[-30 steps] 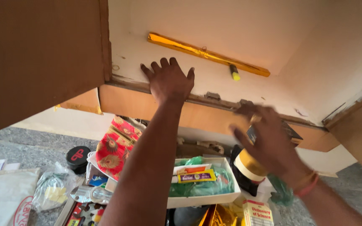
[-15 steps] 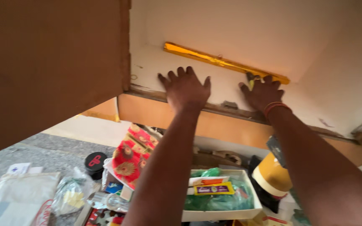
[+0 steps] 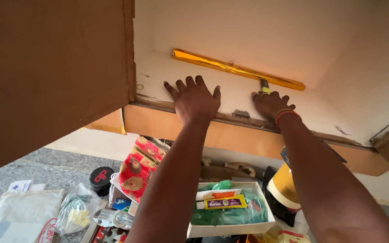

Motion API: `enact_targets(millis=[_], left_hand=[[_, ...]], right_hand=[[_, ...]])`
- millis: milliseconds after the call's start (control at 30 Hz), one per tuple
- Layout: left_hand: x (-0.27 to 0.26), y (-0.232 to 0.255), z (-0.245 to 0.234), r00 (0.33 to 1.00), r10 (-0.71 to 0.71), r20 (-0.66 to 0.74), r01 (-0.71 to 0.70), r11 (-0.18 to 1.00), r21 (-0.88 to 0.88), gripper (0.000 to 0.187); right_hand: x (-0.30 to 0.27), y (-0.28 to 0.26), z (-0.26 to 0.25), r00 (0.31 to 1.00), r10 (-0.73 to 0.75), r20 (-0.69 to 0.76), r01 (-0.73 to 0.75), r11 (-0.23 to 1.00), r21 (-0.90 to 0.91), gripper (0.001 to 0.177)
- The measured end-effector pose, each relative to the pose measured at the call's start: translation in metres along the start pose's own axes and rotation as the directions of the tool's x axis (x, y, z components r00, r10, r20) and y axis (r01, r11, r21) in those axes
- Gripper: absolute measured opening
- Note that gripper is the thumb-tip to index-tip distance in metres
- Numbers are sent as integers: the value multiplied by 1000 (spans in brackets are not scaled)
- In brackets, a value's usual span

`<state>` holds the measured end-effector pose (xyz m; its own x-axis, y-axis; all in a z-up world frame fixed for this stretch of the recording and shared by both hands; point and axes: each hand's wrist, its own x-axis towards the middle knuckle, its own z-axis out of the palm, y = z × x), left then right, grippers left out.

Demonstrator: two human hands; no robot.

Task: The person sits on the floor and organizes items from a wooden cabinet. They remove small white packets, bottles, a yellow container, a book, and a highlighter from the shelf and place them into a box or pile on the floor.

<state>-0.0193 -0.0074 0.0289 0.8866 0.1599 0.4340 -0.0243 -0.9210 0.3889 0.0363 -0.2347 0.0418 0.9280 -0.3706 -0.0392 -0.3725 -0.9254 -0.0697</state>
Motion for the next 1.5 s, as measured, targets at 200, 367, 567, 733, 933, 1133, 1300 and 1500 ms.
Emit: enact_targets(millis=[200,367,567,733,933,1133,1300,1500], left_hand=[[-1,1,-1,1000,15,-22,-15,1000,-10,65],[-2,2,1,998,20,-60,-20,1000,-3,63],[-2,3,2,997,15,-76,-15,1000,-1,61],[-2,2,3,996,22,-87,-23,1000,-17,60],[-2,1,2,997,26,-76,-26,1000,-5,59],[-2,2,1,997,21,-78,-22,1000,-9,59],[-3,1,-1,998,23,-56,-24,1000,-6,59],[-3,1,-1,999,22,-44,-23,1000,-20,59]], right_hand=[[3,7,3,976,-97,-195,93,995,-31,69],[-9,14,11,840,-202,-503,236,972,3,51],[-31,14,9,616,-259,-744,395,919,7,45],[-53,10,1,494,-252,-832,459,888,3,48],[-68,6,-5,543,-211,-813,535,833,141,33],[-68,5,-5,583,-217,-783,547,818,180,40],[-63,7,-2,548,-197,-813,561,808,182,37],[-64,7,-2,507,-180,-843,547,823,153,30]])
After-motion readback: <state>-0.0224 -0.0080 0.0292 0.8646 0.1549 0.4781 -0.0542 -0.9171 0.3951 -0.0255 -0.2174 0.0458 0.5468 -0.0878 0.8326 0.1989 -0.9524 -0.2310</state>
